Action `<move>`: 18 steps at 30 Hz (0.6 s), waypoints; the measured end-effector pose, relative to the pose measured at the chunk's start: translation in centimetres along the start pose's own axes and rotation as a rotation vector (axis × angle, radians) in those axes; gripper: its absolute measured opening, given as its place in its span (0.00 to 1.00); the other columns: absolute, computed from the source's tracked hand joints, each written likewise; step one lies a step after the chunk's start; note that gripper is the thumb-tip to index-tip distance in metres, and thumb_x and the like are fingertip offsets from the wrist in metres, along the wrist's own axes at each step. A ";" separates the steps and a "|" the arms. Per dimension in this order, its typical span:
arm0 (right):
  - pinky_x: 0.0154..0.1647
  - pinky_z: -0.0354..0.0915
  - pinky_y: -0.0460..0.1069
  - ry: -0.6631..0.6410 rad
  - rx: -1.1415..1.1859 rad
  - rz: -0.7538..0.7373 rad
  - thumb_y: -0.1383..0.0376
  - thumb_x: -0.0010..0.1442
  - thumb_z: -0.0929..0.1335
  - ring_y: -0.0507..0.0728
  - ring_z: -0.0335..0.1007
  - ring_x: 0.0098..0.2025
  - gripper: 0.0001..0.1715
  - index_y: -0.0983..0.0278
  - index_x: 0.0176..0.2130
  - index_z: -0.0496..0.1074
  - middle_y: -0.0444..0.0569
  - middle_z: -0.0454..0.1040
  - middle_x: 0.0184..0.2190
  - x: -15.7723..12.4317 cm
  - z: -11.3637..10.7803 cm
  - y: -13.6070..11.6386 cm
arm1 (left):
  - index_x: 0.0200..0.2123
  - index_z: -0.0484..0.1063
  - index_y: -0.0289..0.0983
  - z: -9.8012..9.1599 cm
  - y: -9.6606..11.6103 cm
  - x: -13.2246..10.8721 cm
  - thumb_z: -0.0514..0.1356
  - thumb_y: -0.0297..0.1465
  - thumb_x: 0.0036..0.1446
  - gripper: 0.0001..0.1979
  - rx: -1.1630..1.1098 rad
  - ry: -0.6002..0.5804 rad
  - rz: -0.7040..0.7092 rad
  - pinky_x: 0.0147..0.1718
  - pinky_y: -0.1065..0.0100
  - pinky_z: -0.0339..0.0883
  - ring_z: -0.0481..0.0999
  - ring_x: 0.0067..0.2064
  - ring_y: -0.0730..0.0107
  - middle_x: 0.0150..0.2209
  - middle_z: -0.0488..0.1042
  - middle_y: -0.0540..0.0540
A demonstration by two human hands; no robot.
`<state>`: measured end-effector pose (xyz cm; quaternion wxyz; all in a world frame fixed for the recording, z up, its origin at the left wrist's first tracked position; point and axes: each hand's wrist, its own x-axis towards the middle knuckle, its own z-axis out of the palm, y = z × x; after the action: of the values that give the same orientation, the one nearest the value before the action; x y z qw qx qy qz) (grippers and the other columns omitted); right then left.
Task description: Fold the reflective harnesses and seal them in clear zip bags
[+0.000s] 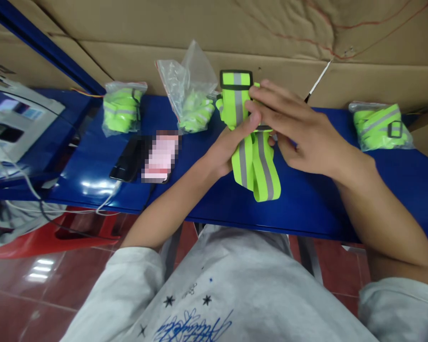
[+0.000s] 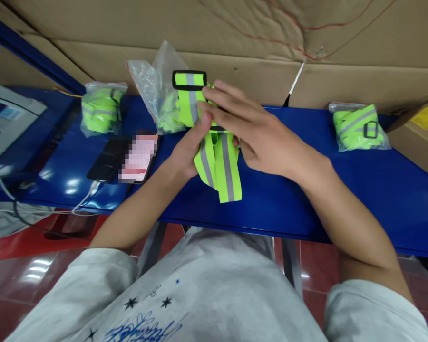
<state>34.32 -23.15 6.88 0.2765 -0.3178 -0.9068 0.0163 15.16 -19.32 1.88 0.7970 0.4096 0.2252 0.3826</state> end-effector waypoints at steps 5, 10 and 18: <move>0.69 0.69 0.57 0.199 0.354 0.298 0.55 0.68 0.72 0.60 0.66 0.70 0.36 0.49 0.71 0.62 0.43 0.65 0.71 -0.3 -1.4 0.6 | 0.42 0.79 0.34 -0.6 -1.2 0.5 0.76 0.42 0.51 0.21 0.161 -0.064 -0.034 0.39 0.62 0.79 0.83 0.35 0.65 0.37 0.82 0.46; 0.62 0.73 0.56 -0.081 0.330 0.328 0.49 0.64 0.74 0.61 0.76 0.59 0.35 0.56 0.65 0.69 0.48 0.77 0.61 -0.2 -1.0 1.3 | 0.41 0.80 0.35 0.2 -2.5 0.0 0.79 0.33 0.44 0.21 0.144 -0.175 -0.092 0.48 0.59 0.80 0.85 0.39 0.63 0.36 0.83 0.48; 0.63 0.71 0.59 -0.030 -0.140 0.278 0.58 0.70 0.68 0.63 0.70 0.64 0.30 0.52 0.69 0.65 0.45 0.73 0.65 0.0 0.3 0.4 | 0.45 0.78 0.35 0.2 -3.5 0.2 0.68 0.30 0.54 0.14 -0.161 -0.097 -0.225 0.65 0.41 0.70 0.80 0.58 0.46 0.45 0.84 0.44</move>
<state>34.45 -22.75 6.57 0.2351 -0.4585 -0.8570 -0.0043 16.92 -20.61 -0.91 0.8750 0.3346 0.1992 0.2875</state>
